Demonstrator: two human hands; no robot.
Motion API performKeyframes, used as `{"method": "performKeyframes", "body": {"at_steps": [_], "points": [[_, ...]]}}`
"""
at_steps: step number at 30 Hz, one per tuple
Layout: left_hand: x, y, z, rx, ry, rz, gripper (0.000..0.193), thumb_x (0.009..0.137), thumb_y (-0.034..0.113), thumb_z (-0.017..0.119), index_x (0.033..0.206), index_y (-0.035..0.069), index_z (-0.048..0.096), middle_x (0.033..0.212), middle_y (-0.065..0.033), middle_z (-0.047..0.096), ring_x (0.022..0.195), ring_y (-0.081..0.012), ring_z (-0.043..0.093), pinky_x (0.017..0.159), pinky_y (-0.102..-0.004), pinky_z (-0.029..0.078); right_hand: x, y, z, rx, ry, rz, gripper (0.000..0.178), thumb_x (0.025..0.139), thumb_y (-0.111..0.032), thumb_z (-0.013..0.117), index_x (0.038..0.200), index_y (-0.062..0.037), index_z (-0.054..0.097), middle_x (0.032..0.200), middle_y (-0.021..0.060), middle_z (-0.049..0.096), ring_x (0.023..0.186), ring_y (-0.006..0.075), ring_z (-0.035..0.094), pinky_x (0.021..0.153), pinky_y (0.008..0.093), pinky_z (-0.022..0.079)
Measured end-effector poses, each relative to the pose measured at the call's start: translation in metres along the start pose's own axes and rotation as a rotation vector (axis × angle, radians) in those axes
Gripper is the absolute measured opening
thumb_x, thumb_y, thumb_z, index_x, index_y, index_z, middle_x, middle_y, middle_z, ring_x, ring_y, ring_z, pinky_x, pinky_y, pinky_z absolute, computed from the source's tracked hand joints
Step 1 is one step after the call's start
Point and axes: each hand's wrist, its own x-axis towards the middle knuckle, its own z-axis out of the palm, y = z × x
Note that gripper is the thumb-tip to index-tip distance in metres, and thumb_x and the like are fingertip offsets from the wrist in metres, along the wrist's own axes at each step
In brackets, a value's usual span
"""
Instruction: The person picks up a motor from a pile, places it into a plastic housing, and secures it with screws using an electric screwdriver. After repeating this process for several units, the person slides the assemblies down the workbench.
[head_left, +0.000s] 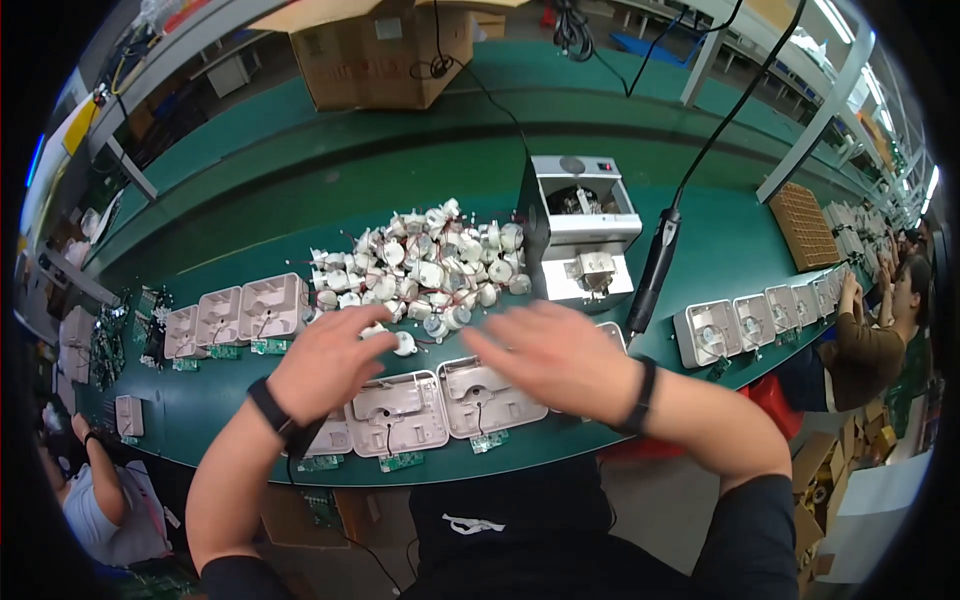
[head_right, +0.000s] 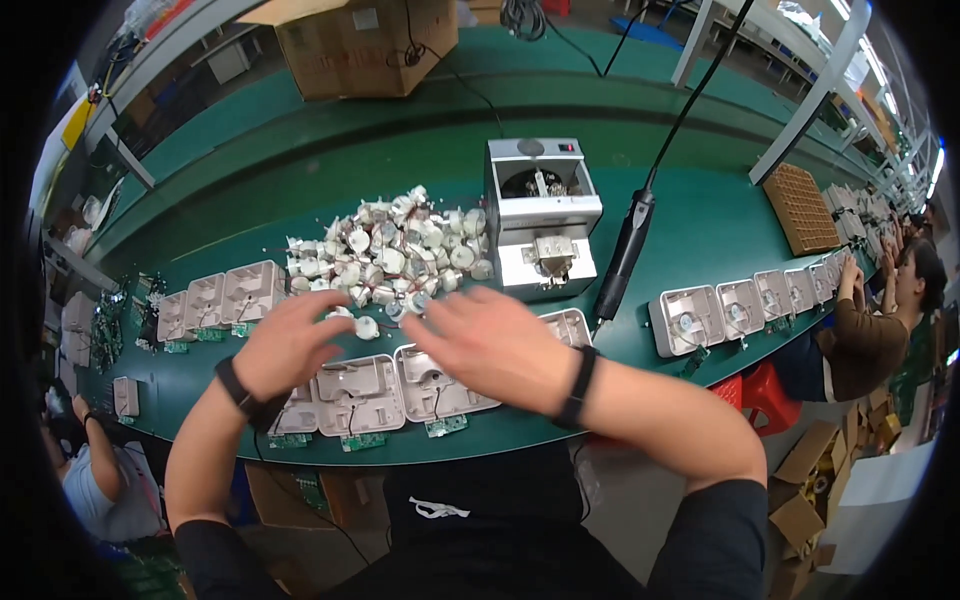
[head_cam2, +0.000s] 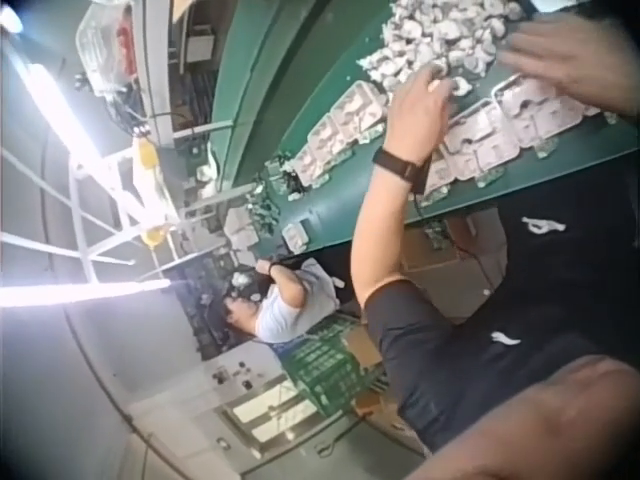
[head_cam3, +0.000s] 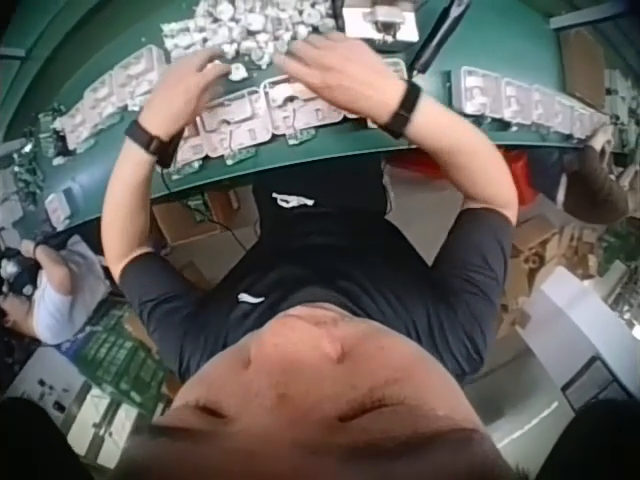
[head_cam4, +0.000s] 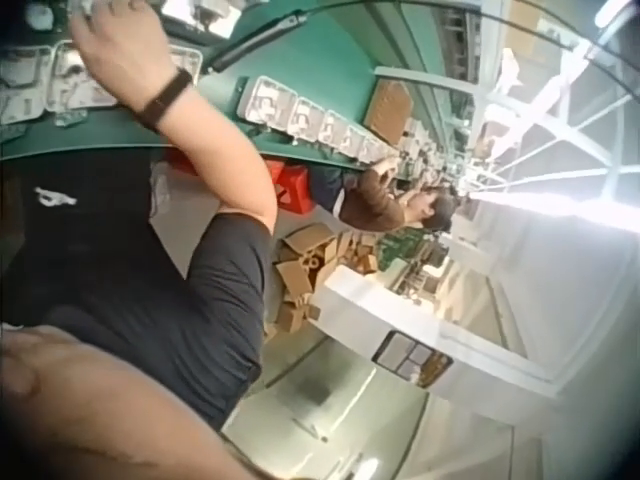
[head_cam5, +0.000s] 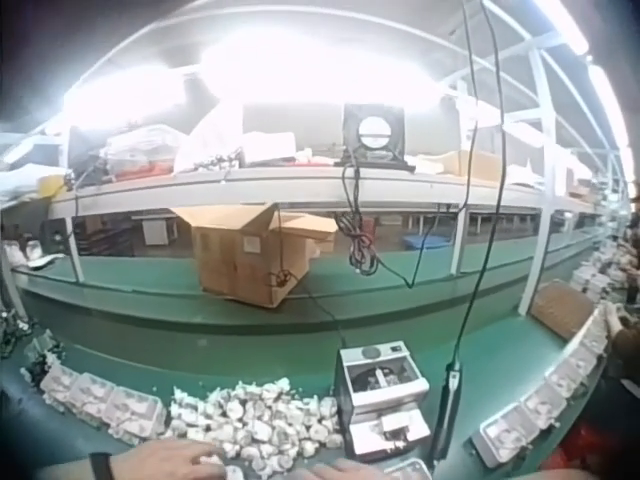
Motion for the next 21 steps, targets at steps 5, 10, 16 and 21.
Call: {"method": "performKeyframes", "body": {"at_steps": [5, 10, 16, 21], "points": [[0.017, -0.025, 0.030, 0.071, -0.228, 0.055, 0.039, 0.078, 0.014, 0.075, 0.115, 0.016, 0.062, 0.122, -0.0075, 0.057, 0.108, -0.0276, 0.062, 0.080, -0.0394, 0.057, 0.056, 0.014, 0.078, -0.174, -0.030, -0.268, 0.024, 0.089, -0.022, 0.056, 0.105, -0.0057, 0.066, 0.090, 0.0076, 0.062, 0.075, 0.0219, 0.066, 0.062, 0.0353, 0.052], [0.015, -0.028, 0.042, 0.137, -0.240, 0.075, 0.041, 0.082, 0.017, 0.072, 0.121, 0.018, 0.059, 0.124, -0.0079, 0.055, 0.107, -0.0290, 0.063, 0.078, -0.0394, 0.059, 0.069, 0.022, 0.107, -0.248, -0.195, -0.289, 0.024, 0.094, -0.023, 0.052, 0.105, -0.0075, 0.067, 0.095, 0.0109, 0.062, 0.072, 0.0240, 0.068, 0.054, 0.0383, 0.054], [0.010, -0.030, 0.061, 0.118, -0.190, 0.035, 0.036, 0.086, 0.018, 0.066, 0.121, 0.018, 0.056, 0.116, -0.0092, 0.056, 0.100, -0.0291, 0.066, 0.074, -0.0402, 0.059, 0.075, 0.019, 0.124, -0.277, -0.231, -0.264, 0.024, 0.095, -0.022, 0.049, 0.107, -0.0098, 0.067, 0.101, 0.0153, 0.062, 0.075, 0.0275, 0.070, 0.057, 0.0407, 0.056], [0.011, -0.032, 0.068, 0.040, -0.177, -0.039, 0.034, 0.088, 0.021, 0.067, 0.121, 0.018, 0.058, 0.120, -0.0085, 0.056, 0.090, -0.0309, 0.068, 0.073, -0.0422, 0.059, 0.070, 0.035, 0.086, -0.051, -0.305, -0.236, 0.026, 0.092, -0.019, 0.055, 0.116, -0.0100, 0.062, 0.102, 0.0196, 0.060, 0.069, 0.0320, 0.068, 0.060, 0.0428, 0.056]]}}
